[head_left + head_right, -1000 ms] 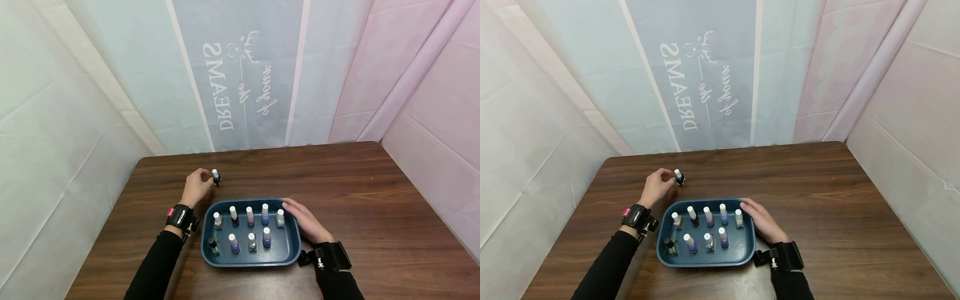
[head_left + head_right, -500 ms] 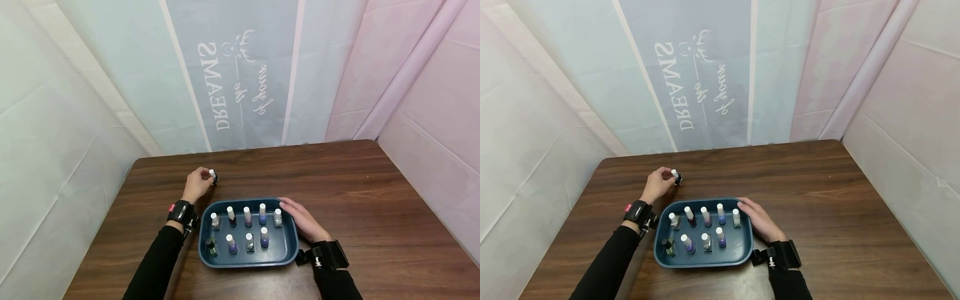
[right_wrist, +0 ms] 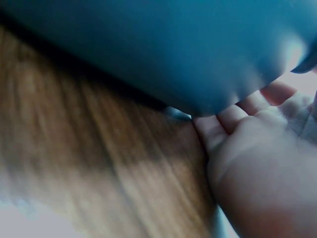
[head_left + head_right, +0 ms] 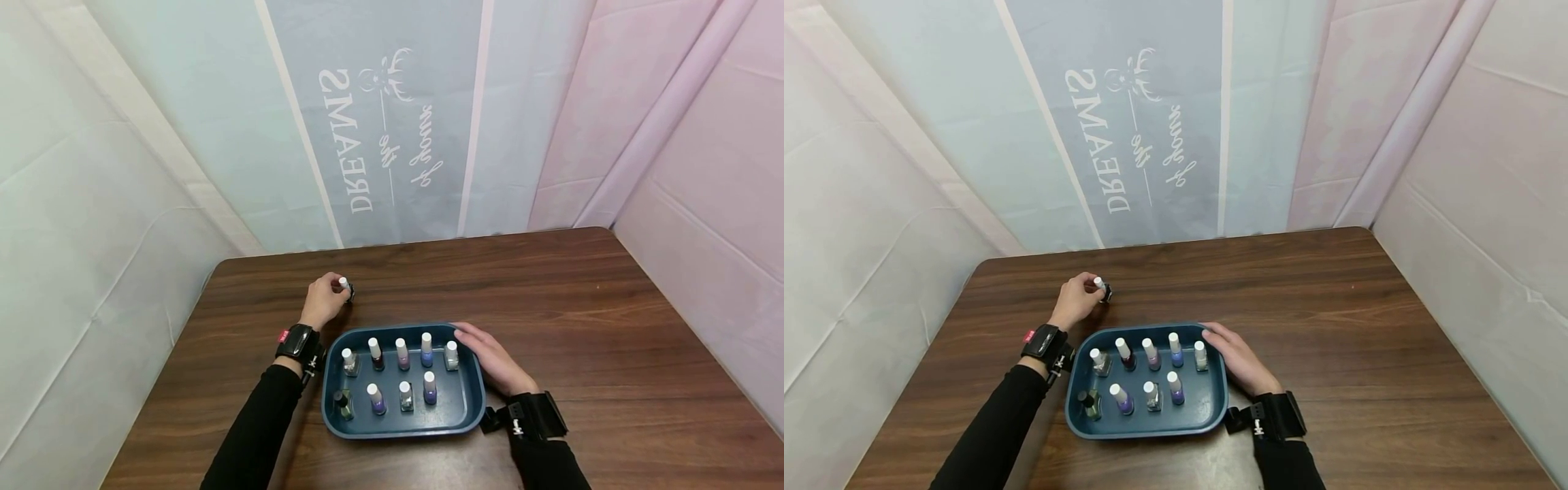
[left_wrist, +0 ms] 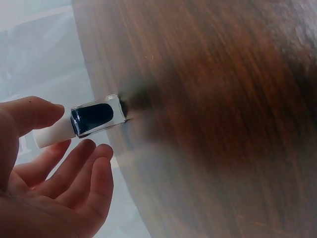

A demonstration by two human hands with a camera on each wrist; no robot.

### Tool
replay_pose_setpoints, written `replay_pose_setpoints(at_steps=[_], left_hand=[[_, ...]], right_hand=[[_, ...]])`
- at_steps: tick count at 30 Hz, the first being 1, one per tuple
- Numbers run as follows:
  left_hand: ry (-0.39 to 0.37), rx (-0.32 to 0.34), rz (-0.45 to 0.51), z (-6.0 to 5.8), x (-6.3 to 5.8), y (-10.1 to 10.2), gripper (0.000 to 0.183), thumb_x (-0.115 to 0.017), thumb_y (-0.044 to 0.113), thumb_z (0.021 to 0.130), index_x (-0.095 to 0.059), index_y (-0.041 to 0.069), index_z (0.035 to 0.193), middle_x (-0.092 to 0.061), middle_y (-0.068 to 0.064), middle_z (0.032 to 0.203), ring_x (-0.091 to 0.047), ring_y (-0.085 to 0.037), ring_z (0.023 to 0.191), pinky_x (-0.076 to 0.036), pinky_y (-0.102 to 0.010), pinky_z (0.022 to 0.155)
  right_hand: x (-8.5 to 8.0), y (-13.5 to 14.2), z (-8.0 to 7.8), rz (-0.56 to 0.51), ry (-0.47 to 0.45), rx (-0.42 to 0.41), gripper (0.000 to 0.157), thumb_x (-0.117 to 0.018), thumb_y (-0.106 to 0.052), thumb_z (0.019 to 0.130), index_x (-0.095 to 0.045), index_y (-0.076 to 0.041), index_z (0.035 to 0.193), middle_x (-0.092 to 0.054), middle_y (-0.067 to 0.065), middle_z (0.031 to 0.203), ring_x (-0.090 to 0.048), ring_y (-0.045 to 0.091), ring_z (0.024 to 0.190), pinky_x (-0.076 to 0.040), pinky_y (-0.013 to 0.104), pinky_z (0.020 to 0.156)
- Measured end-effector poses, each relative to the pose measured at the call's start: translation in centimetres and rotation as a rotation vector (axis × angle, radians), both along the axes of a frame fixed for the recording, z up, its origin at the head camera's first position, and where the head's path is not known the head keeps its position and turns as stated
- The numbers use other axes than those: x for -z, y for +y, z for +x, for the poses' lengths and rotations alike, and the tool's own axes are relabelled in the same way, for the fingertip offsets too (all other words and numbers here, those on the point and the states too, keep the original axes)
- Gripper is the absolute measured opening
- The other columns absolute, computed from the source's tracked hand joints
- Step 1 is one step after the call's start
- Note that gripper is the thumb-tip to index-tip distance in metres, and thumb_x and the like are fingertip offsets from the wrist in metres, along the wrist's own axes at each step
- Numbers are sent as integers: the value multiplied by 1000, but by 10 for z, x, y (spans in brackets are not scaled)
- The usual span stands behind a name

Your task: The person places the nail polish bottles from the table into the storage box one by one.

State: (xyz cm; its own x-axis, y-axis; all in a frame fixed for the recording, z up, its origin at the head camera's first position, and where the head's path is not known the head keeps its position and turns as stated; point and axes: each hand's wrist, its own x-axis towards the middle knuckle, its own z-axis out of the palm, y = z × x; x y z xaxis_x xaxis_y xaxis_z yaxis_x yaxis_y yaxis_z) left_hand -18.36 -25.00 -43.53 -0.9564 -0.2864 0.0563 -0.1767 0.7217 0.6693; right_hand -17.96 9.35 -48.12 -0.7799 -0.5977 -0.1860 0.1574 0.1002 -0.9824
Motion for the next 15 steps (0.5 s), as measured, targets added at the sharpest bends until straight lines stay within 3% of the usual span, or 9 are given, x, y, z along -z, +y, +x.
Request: replay_pose_setpoints(at_steps=[15], left_hand=[[-9,3,-4,-1,2,-1,24,-60,15,92,-62,3,112,-65,-17,111,-62,-29,100,-51,-44,87]], right_hand=[[0,0,0,8,2,4,55,-44,-45,99,-46,-9,141,-48,14,141,-47,23,127,-42,31,103]])
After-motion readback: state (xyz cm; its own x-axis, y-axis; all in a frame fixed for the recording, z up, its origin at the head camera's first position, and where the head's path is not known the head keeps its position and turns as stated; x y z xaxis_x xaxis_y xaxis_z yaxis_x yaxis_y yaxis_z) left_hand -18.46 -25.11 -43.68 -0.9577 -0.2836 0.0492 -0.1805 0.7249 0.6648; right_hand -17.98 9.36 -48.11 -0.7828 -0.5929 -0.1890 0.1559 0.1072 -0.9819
